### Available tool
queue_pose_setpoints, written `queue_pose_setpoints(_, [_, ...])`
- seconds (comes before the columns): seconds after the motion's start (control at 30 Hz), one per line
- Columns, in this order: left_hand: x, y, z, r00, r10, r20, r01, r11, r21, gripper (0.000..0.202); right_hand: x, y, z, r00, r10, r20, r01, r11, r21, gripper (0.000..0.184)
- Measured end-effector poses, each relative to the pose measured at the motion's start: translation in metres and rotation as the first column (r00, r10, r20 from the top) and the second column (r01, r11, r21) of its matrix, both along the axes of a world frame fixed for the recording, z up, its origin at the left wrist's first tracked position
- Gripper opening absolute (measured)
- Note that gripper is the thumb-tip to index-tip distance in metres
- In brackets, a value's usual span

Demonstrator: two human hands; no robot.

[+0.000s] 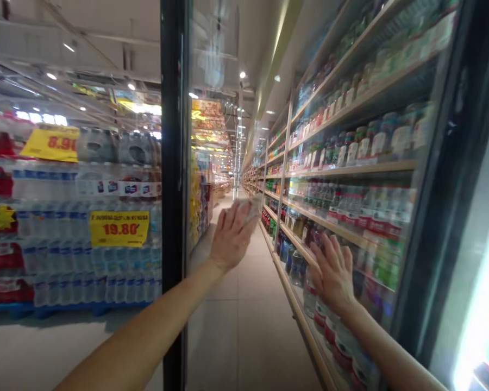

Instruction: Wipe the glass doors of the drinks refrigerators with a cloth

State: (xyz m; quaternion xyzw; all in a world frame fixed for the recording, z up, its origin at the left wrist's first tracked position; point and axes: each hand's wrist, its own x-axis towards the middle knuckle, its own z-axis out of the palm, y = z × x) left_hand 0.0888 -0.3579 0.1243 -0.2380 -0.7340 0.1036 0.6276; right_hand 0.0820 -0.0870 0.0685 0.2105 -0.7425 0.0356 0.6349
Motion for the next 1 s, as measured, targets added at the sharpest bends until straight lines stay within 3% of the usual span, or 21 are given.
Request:
queue_pose_setpoints(0.07, [0.001, 0.009, -0.016, 0.993, -0.107, 0.059, 0.119, 0.955, -0.273, 0.041, 0.005, -0.004, -0.012, 1.000, 0.012, 0.016, -0.012, 1.000, -0.003, 0.063])
queue_pose_setpoints(0.13, [0.002, 0.015, -0.036, 0.970, -0.192, 0.148, 0.242, 0.802, -0.547, 0.036, 0.009, -0.004, -0.020, 0.999, 0.012, 0.041, -0.013, 1.000, 0.006, 0.066])
queue_pose_setpoints(0.17, [0.002, 0.017, -0.040, 0.964, -0.203, 0.172, 0.266, 0.754, -0.601, 0.035, 0.010, -0.001, -0.023, 0.998, 0.003, 0.056, -0.003, 1.000, 0.006, 0.067])
queue_pose_setpoints(0.2, [0.001, 0.020, -0.040, 0.964, -0.199, 0.174, 0.264, 0.754, -0.601, 0.035, 0.010, 0.003, -0.026, 0.998, -0.012, 0.068, 0.012, 1.000, -0.001, 0.068])
queue_pose_setpoints(0.23, [-0.001, 0.023, -0.035, 0.971, -0.185, 0.152, 0.239, 0.796, -0.556, 0.036, 0.010, 0.009, -0.029, 0.997, -0.029, 0.074, 0.031, 0.999, -0.018, 0.068])
queue_pose_setpoints(0.3, [-0.005, 0.033, -0.016, 0.987, -0.144, 0.069, 0.159, 0.916, -0.369, 0.041, 0.010, 0.021, -0.035, 0.995, -0.067, 0.075, 0.071, 0.996, -0.061, 0.069])
queue_pose_setpoints(0.37, [-0.009, 0.043, -0.001, 0.993, -0.114, -0.007, 0.110, 0.975, -0.191, 0.043, 0.012, 0.031, -0.045, 0.991, -0.100, 0.083, 0.108, 0.989, -0.100, 0.069])
queue_pose_setpoints(0.43, [-0.011, 0.053, -0.001, 0.991, -0.131, -0.006, 0.126, 0.967, -0.222, 0.041, 0.014, 0.039, -0.056, 0.986, -0.119, 0.118, 0.130, 0.987, -0.092, 0.070])
queue_pose_setpoints(0.53, [-0.012, 0.061, -0.008, 0.972, -0.220, 0.079, 0.229, 0.831, -0.506, 0.036, 0.017, 0.045, -0.071, 0.977, -0.128, 0.168, 0.136, 0.990, -0.039, 0.068])
queue_pose_setpoints(0.57, [-0.012, 0.063, -0.005, 0.970, -0.231, 0.082, 0.238, 0.807, -0.541, 0.036, 0.017, 0.048, -0.074, 0.976, -0.132, 0.175, 0.139, 0.990, -0.031, 0.068])
queue_pose_setpoints(0.63, [-0.015, 0.069, 0.014, 0.977, -0.211, 0.022, 0.198, 0.870, -0.451, 0.040, 0.016, 0.056, -0.075, 0.977, -0.144, 0.159, 0.154, 0.986, -0.058, 0.067])
queue_pose_setpoints(0.7, [-0.018, 0.078, 0.041, 0.989, -0.140, -0.039, 0.128, 0.967, -0.220, 0.043, 0.014, 0.067, -0.070, 0.977, -0.156, 0.142, 0.173, 0.978, -0.115, 0.065])
queue_pose_setpoints(0.77, [-0.020, 0.087, 0.055, 0.995, -0.099, -0.032, 0.098, 0.995, -0.030, 0.041, 0.012, 0.080, -0.061, 0.976, -0.169, 0.141, 0.194, 0.963, -0.188, 0.062])
queue_pose_setpoints(0.8, [-0.021, 0.092, 0.055, 0.995, -0.101, -0.017, 0.100, 0.995, -0.015, 0.040, 0.011, 0.087, -0.056, 0.973, -0.178, 0.145, 0.208, 0.952, -0.223, 0.060])
queue_pose_setpoints(0.87, [-0.021, 0.098, 0.041, 0.990, -0.139, 0.025, 0.141, 0.972, -0.186, 0.039, 0.010, 0.100, -0.044, 0.968, -0.197, 0.153, 0.233, 0.934, -0.273, 0.056])
queue_pose_setpoints(0.93, [-0.020, 0.101, 0.028, 0.981, -0.182, 0.072, 0.195, 0.874, -0.445, 0.038, 0.010, 0.113, -0.033, 0.966, -0.206, 0.154, 0.244, 0.925, -0.293, 0.054])
queue_pose_setpoints(0.97, [-0.020, 0.102, 0.028, 0.978, -0.188, 0.088, 0.207, 0.834, -0.511, 0.040, 0.010, 0.120, -0.027, 0.966, -0.206, 0.153, 0.244, 0.924, -0.296, 0.053])
queue_pose_setpoints(1.0, [-0.020, 0.103, 0.035, 0.978, -0.186, 0.093, 0.207, 0.833, -0.514, 0.042, 0.010, 0.126, -0.021, 0.967, -0.207, 0.149, 0.243, 0.923, -0.298, 0.053])
